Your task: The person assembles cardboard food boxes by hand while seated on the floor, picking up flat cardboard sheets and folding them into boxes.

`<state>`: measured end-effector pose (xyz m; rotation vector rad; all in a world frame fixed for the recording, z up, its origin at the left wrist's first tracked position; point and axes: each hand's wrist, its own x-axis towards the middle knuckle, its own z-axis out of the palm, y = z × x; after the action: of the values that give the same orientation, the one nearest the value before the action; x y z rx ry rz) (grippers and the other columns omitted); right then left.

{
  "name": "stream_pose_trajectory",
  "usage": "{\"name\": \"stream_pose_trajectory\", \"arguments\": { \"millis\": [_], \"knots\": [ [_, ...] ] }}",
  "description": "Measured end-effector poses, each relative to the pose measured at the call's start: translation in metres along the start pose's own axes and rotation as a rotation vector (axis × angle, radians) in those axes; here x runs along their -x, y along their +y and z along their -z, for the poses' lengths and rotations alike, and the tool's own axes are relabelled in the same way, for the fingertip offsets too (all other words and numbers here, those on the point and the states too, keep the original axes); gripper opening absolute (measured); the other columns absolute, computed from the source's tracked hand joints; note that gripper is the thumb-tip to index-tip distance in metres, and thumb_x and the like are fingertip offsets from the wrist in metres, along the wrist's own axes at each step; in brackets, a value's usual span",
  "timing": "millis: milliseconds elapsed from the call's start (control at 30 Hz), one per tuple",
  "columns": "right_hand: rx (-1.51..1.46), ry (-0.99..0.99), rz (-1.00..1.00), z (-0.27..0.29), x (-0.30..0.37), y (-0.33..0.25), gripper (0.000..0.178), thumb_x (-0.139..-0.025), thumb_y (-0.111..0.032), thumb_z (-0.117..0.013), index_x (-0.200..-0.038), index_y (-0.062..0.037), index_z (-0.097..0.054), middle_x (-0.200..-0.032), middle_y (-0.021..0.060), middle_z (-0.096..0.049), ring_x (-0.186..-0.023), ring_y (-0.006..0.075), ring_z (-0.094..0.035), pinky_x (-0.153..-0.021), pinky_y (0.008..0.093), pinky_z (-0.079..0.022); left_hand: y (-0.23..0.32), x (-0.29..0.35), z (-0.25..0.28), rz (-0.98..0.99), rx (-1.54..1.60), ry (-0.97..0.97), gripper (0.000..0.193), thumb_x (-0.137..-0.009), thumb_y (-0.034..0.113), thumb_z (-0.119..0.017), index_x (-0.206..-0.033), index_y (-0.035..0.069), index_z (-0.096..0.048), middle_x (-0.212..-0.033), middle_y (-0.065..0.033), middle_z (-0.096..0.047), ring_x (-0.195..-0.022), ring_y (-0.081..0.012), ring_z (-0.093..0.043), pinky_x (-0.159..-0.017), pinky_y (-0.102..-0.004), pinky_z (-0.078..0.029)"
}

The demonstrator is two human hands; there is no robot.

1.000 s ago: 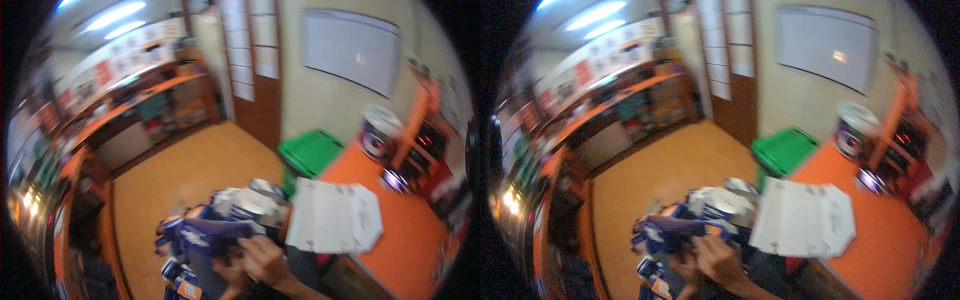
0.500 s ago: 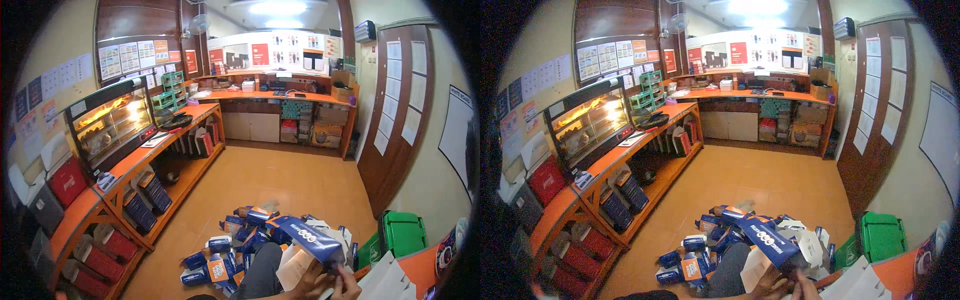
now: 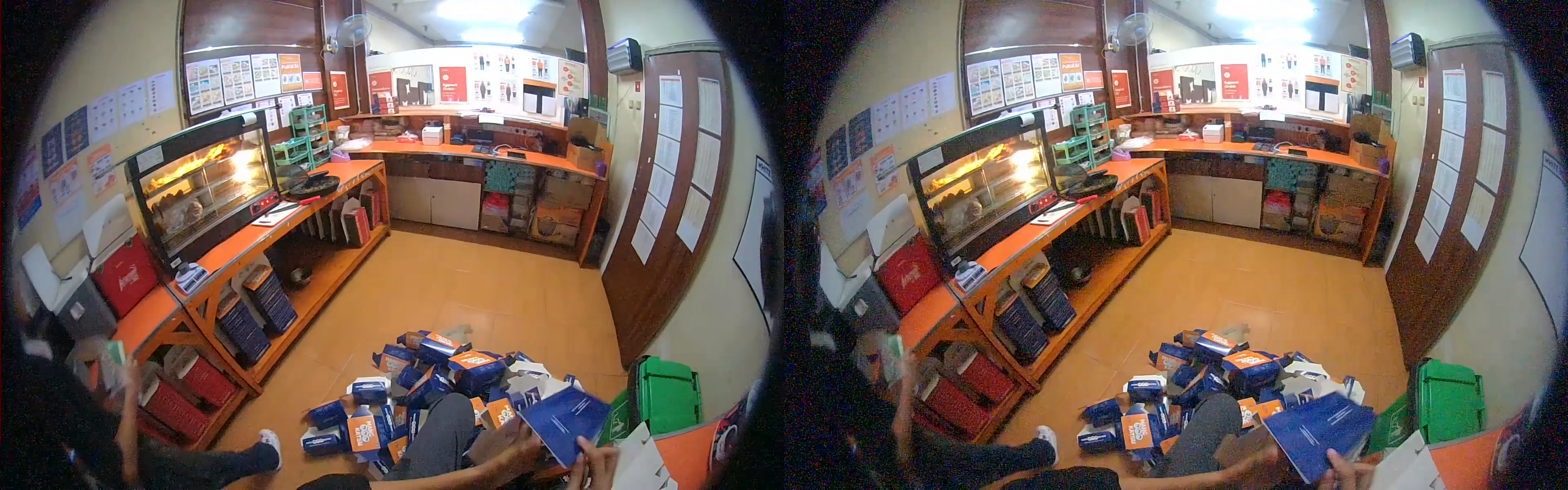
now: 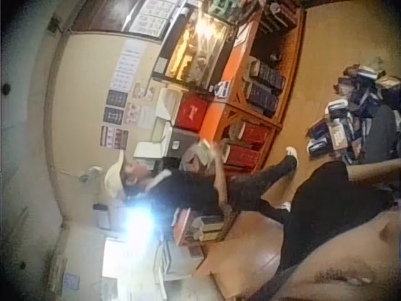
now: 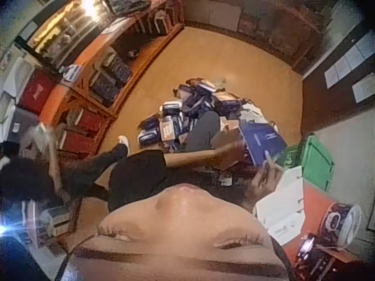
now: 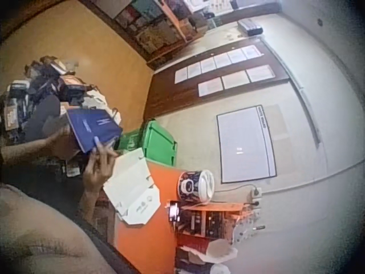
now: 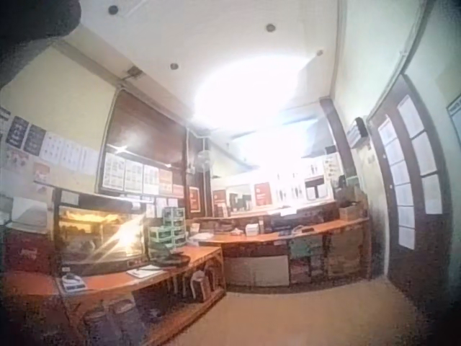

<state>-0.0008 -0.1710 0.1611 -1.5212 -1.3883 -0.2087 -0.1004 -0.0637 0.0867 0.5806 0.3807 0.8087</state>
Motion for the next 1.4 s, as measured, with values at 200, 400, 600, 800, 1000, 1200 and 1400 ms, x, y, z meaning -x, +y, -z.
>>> {"name": "stream_pose_trajectory", "arguments": {
  "millis": [200, 400, 600, 800, 1000, 1200, 1400],
  "knots": [
    [-0.803, 0.157, -0.578, -0.006, 0.004, -0.010, 0.022, -0.095, -0.009, -0.055, -0.111, 0.0049, -0.062, -0.092, 0.0071, -0.056, -0.072, 0.0137, -0.049, -0.063, 0.0291, -0.044, 0.008, 0.006, 0.005, 0.021, -0.161, -0.020, 0.038, -0.091, 0.027, -0.065, -0.119, 0.003, -0.056, -0.107, -0.0052, -0.064, -0.101, -0.0179, -0.059, -0.092, -0.0319, -0.047],
    [0.159, 0.187, -0.075, -0.022, 0.010, -0.011, 0.028, -0.087, 0.002, -0.055, -0.114, 0.0037, -0.065, -0.098, 0.0124, -0.057, -0.081, 0.0227, -0.057, -0.069, 0.0313, -0.048, -0.044, 0.010, 0.022, -0.256, -0.619, -0.009, 0.029, -0.091, 0.029, -0.064, -0.104, 0.003, -0.061, -0.095, -0.0048, -0.066, -0.086, -0.0168, -0.059, -0.078, -0.0332, -0.045],
    [0.082, -0.123, 0.175, -0.011, 0.005, -0.025, 0.029, -0.078, 0.011, -0.060, -0.103, 0.0006, -0.070, -0.088, 0.0155, -0.059, -0.079, 0.0301, -0.060, -0.075, 0.0390, -0.050, -0.023, -0.022, 0.034, -0.354, -0.771, 0.202, 0.034, -0.094, 0.033, -0.060, -0.080, 0.002, -0.065, -0.070, -0.0096, -0.063, -0.066, -0.0173, -0.056, -0.062, -0.0368, -0.042],
    [0.229, 0.067, 0.123, -0.036, 0.009, -0.025, 0.021, -0.079, 0.007, -0.066, -0.098, 0.0006, -0.070, -0.087, 0.0146, -0.065, -0.074, 0.0289, -0.061, -0.068, 0.0363, -0.052, -0.024, 0.008, 0.011, -0.200, -0.730, 0.059, 0.026, -0.097, 0.026, -0.053, -0.089, 0.002, -0.060, -0.082, -0.0104, -0.058, -0.081, -0.0177, -0.056, -0.069, -0.0309, -0.045],
    [0.182, 0.097, -0.075, -0.042, 0.001, -0.037, 0.023, -0.092, -0.017, -0.058, -0.096, 0.0044, -0.068, -0.092, 0.0176, -0.069, -0.084, 0.0319, -0.067, -0.072, 0.0382, -0.054, -0.005, 0.015, 0.013, -0.283, -0.821, -0.079, 0.024, -0.094, 0.024, -0.055, -0.091, 0.001, -0.058, -0.081, -0.0119, -0.059, -0.079, -0.0207, -0.056, -0.066, -0.0350, -0.046],
    [0.317, 0.270, 0.155, -0.054, 0.002, 0.032, 0.023, -0.089, -0.018, -0.061, -0.097, 0.0028, -0.066, -0.092, 0.0163, -0.064, -0.082, 0.0268, -0.064, -0.071, 0.0354, -0.051, -0.034, 0.016, 0.021, -0.516, -1.332, -0.530, 0.024, -0.086, 0.017, -0.056, -0.106, 0.003, -0.060, -0.098, -0.0182, -0.063, -0.089, -0.0312, -0.061, -0.073, -0.0418, -0.048],
    [-0.038, 0.076, -0.106, -0.015, 0.007, 0.018, 0.032, -0.092, -0.026, -0.060, -0.096, 0.0048, -0.069, -0.096, 0.0188, -0.069, -0.087, 0.0307, -0.066, -0.076, 0.0362, -0.054, -0.021, 0.015, 0.029, -0.413, -1.222, -0.438, 0.031, -0.086, 0.020, -0.055, -0.112, 0.003, -0.058, -0.106, -0.0186, -0.061, -0.094, -0.0333, -0.059, -0.079, -0.0423, -0.047]
  ]
}}
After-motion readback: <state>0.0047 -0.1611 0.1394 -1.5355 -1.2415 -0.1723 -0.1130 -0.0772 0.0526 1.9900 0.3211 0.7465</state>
